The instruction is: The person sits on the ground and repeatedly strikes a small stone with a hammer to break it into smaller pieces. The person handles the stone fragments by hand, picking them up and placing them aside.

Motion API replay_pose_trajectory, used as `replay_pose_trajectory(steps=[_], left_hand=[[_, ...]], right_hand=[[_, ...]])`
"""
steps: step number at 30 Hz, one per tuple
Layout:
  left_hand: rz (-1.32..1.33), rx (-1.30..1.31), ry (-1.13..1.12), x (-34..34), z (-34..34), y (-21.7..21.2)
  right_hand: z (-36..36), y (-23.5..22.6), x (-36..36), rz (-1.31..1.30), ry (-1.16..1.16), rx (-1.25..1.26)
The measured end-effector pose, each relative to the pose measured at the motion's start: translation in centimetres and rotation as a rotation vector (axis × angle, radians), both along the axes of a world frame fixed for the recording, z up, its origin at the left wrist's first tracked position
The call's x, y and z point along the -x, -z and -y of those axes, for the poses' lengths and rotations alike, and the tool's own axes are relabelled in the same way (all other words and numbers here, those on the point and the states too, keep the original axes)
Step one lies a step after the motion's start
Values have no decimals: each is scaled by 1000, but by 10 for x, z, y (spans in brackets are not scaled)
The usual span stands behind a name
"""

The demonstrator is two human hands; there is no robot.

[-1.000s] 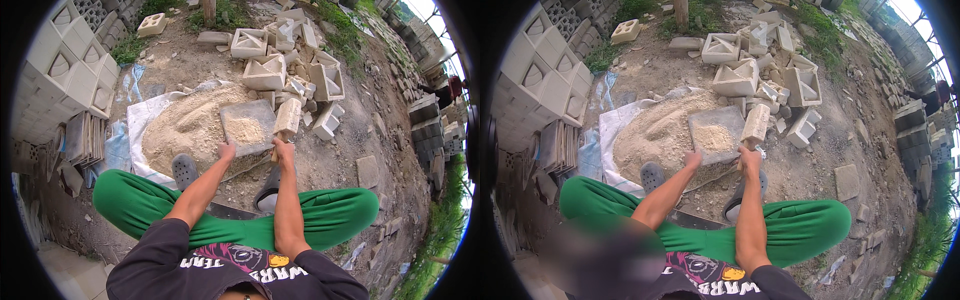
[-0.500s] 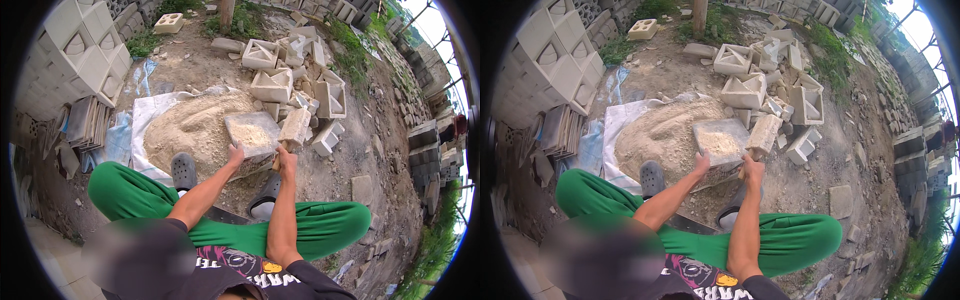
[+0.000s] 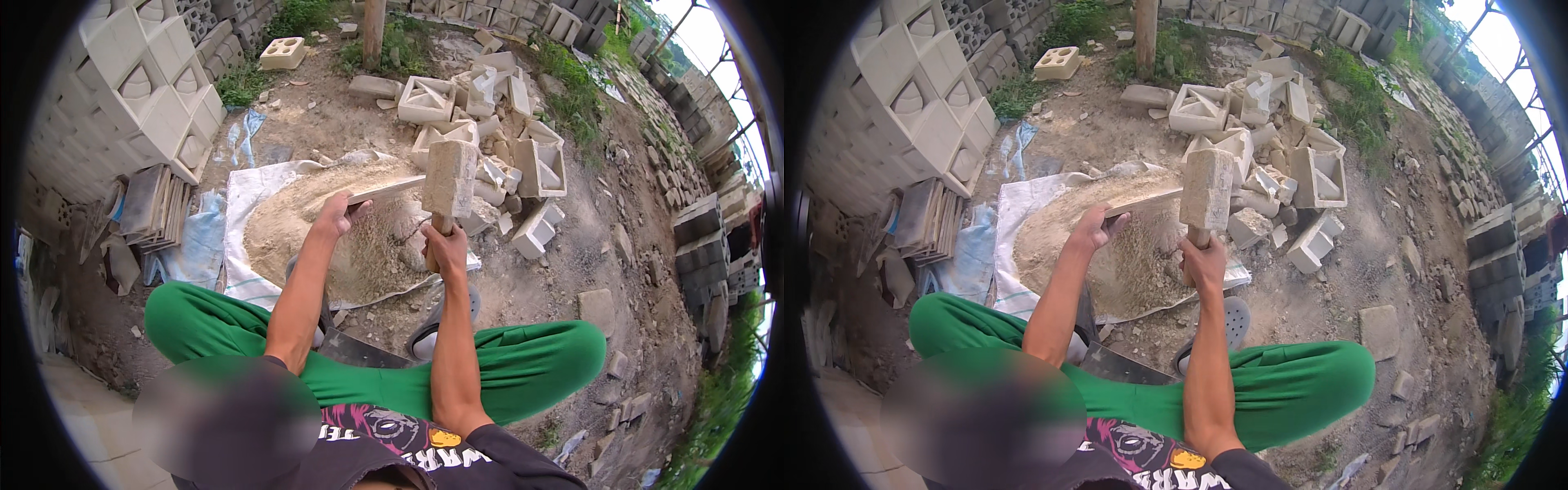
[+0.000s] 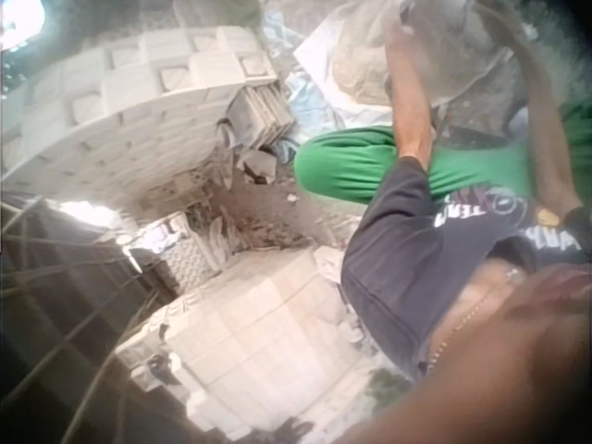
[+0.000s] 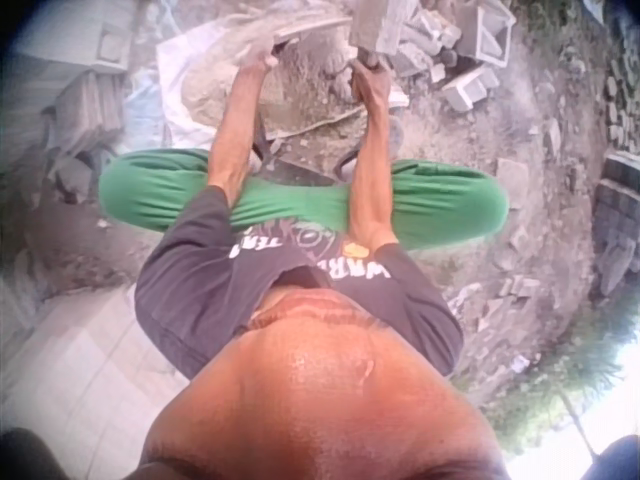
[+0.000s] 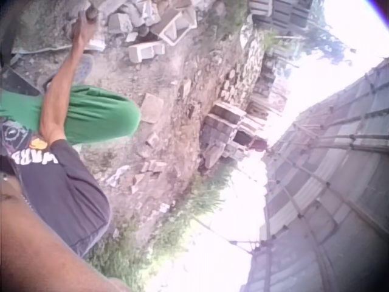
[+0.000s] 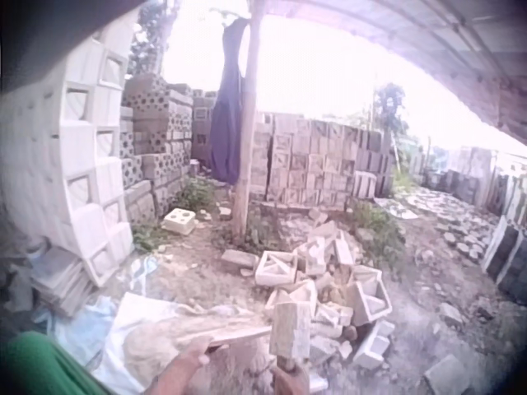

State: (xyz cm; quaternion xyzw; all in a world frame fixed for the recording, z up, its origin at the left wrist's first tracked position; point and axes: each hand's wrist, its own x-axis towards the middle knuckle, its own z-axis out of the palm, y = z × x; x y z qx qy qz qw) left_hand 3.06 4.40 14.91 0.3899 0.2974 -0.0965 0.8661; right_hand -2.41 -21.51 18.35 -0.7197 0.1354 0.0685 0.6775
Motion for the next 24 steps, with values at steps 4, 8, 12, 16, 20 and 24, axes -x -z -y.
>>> replay_pose_trajectory(steps=[4, 8, 12, 16, 20, 24], left_hand=[[0, 23, -62, 7, -30, -8], [1, -12, -133, 16, -34, -13], [31, -40, -197, 22, -51, -3], [33, -131, -105, 22, -40, -3], [83, -318, 33, 28, -11, -6], [116, -357, 224, 32, 12, 4]], right_hand=[[-21, 7, 5, 19, -79, 46], [-42, 5, 17, -6, -125, 227], [-55, 21, 21, 78, -70, 125], [-59, 45, 16, 85, -58, 117], [-38, 12, 17, -74, -90, 120], [-18, 40, 9, -81, 29, 257]])
